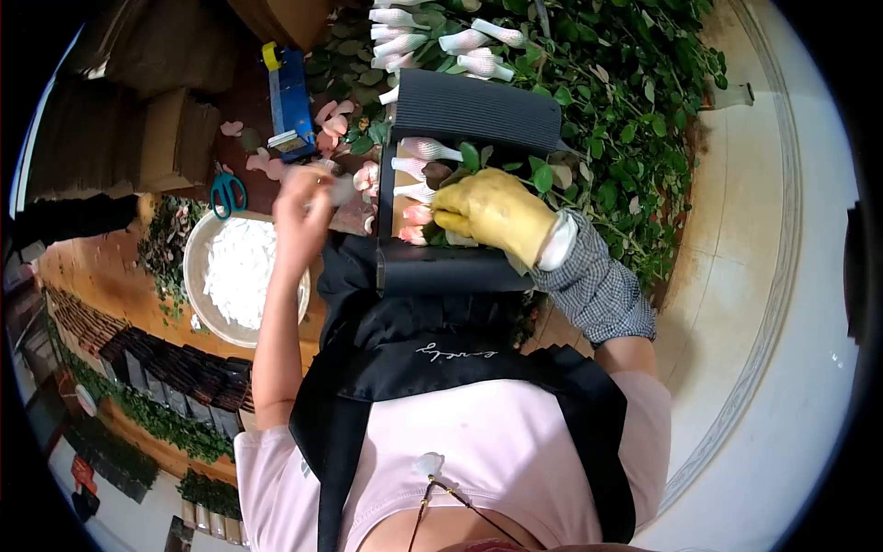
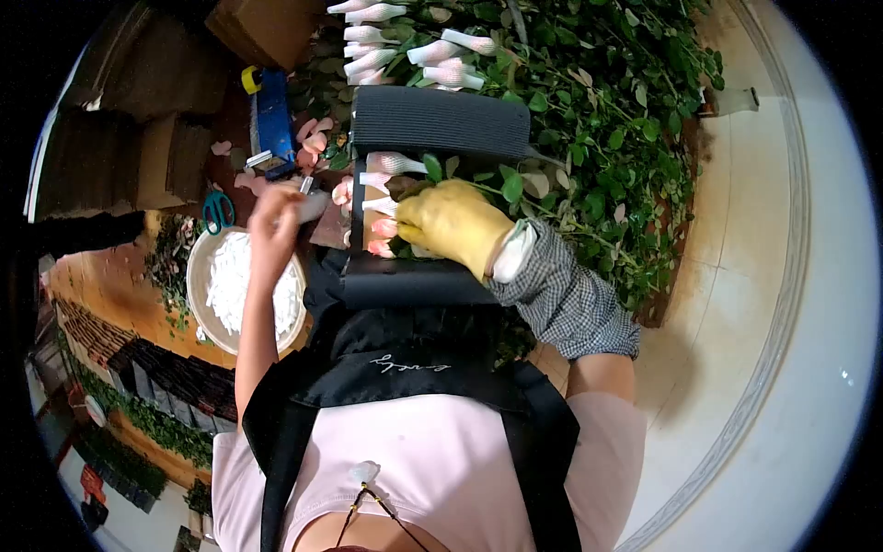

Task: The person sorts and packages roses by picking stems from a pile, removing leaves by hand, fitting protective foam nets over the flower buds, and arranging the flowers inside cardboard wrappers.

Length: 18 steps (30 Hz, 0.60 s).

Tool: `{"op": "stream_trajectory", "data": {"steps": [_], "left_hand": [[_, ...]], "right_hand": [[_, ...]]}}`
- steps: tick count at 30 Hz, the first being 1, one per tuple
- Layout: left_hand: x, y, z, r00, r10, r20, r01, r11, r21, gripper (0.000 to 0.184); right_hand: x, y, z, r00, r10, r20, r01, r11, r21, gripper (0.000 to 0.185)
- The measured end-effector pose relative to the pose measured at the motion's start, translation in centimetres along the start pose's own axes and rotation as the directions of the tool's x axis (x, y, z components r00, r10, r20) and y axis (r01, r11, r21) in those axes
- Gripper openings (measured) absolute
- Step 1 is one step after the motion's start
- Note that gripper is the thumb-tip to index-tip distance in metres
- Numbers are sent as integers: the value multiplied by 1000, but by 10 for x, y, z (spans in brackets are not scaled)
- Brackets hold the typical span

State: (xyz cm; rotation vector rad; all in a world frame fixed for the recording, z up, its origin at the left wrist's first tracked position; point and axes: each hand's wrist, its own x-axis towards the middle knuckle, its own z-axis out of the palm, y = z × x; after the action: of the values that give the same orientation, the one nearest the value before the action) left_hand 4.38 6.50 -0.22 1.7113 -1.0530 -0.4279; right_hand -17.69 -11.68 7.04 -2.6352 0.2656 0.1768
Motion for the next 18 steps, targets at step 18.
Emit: {"op": "stream_trajectory", "data": {"steps": [18], "left_hand": [[5,2,38,951,-252,-176,207,948,-241,11]], "right_hand": [[-9,16,14,985,162,-53,-168,979,-118,25]]}}
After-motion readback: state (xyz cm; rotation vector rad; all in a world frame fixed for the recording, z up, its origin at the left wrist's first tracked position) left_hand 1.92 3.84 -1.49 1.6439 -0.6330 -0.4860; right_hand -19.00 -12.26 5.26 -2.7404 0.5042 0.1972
